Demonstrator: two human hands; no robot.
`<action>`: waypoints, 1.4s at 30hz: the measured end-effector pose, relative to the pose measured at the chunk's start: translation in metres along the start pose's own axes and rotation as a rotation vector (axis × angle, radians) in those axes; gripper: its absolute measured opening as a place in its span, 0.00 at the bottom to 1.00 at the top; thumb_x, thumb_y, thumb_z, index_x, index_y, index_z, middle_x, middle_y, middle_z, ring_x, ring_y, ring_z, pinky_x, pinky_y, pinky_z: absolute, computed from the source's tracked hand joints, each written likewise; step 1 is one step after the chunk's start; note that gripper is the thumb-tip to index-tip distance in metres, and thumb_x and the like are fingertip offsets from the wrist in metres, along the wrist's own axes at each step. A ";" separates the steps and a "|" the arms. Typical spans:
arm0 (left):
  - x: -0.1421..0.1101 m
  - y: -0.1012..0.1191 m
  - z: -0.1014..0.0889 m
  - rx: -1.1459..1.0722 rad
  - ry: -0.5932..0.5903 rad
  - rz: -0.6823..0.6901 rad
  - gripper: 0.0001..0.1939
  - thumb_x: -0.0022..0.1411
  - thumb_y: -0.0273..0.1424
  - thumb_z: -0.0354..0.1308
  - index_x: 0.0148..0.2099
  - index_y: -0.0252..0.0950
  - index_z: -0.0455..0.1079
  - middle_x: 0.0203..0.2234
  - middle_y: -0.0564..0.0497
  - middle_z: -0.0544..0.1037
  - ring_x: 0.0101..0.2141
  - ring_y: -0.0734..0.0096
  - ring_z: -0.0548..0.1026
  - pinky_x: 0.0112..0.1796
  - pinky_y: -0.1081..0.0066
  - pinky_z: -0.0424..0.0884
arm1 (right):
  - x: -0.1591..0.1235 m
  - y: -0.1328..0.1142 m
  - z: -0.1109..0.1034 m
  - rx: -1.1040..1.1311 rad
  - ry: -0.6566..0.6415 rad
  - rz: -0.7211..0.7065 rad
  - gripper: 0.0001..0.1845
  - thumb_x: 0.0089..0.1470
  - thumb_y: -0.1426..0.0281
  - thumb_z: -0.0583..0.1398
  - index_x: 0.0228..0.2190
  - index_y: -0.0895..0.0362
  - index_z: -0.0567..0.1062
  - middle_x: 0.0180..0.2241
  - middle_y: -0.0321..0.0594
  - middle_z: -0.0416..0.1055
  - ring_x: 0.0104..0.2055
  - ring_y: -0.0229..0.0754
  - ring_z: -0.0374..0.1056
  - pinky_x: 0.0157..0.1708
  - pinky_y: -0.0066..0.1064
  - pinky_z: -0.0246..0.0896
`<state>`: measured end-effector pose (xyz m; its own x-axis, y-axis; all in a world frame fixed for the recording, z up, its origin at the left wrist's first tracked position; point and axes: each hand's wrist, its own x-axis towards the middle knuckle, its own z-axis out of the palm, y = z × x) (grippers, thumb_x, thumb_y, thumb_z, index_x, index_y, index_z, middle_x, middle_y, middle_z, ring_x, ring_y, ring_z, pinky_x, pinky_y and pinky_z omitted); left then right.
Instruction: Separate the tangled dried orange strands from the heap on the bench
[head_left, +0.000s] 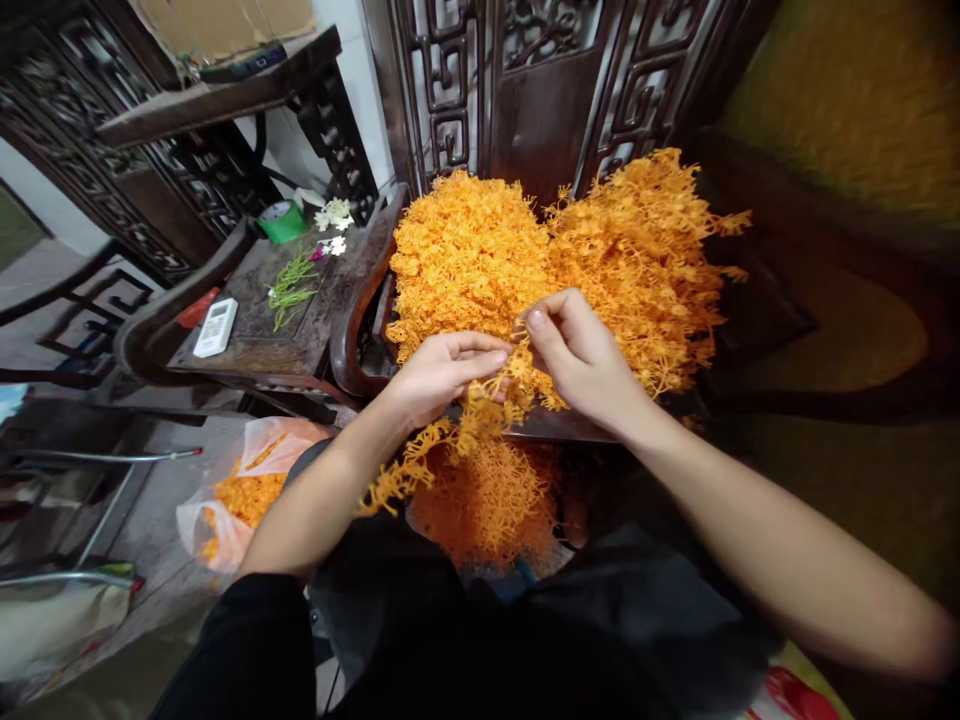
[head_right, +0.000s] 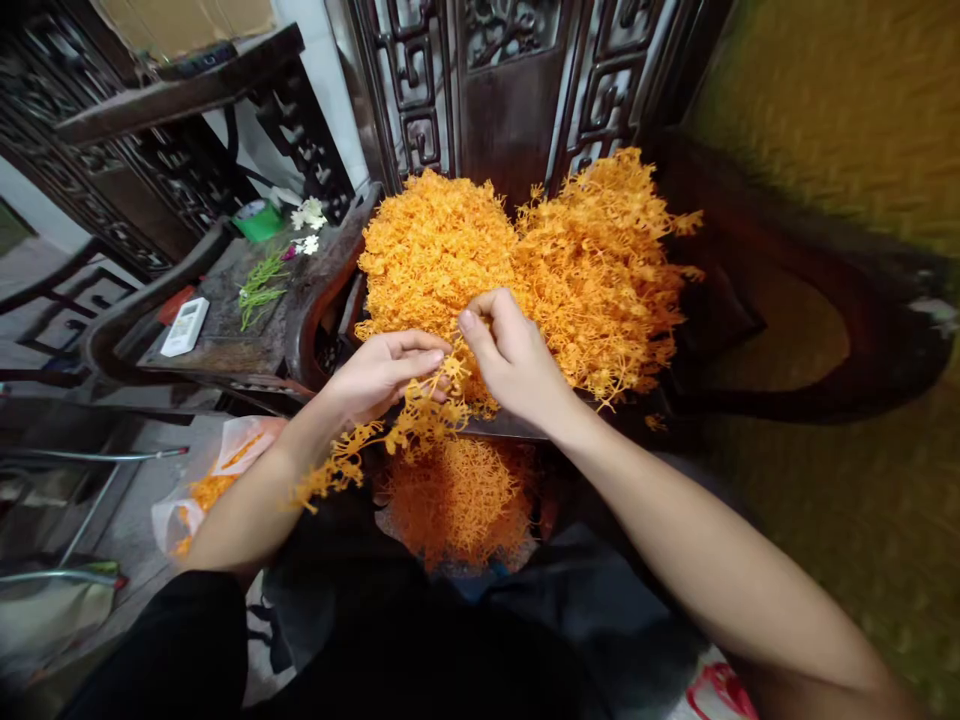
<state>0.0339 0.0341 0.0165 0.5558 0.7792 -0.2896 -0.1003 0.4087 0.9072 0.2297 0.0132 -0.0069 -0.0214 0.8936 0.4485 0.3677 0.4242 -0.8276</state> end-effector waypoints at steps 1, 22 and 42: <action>-0.001 0.000 -0.002 0.028 0.000 0.001 0.16 0.56 0.31 0.74 0.44 0.31 0.76 0.30 0.51 0.80 0.30 0.76 0.77 0.35 0.72 0.75 | -0.001 0.002 0.000 0.022 -0.027 0.015 0.15 0.70 0.54 0.57 0.39 0.52 0.69 0.30 0.37 0.69 0.31 0.40 0.65 0.31 0.35 0.61; -0.005 -0.006 -0.001 -0.080 0.059 0.094 0.19 0.51 0.36 0.78 0.38 0.33 0.74 0.28 0.54 0.79 0.26 0.79 0.77 0.30 0.76 0.70 | -0.008 -0.001 -0.001 -0.378 -0.116 -0.547 0.17 0.66 0.62 0.62 0.53 0.56 0.74 0.41 0.48 0.74 0.42 0.49 0.71 0.40 0.41 0.71; -0.006 0.008 -0.009 -0.074 0.223 0.100 0.07 0.59 0.23 0.65 0.41 0.30 0.79 0.39 0.42 0.85 0.39 0.66 0.82 0.42 0.65 0.78 | 0.002 -0.008 -0.007 0.324 -0.067 0.115 0.14 0.65 0.57 0.63 0.44 0.52 0.83 0.32 0.38 0.75 0.27 0.36 0.65 0.25 0.31 0.60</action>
<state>0.0226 0.0371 0.0224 0.3450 0.8996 -0.2677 -0.2104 0.3521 0.9120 0.2333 0.0100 0.0032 -0.0621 0.9413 0.3319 0.0570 0.3354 -0.9404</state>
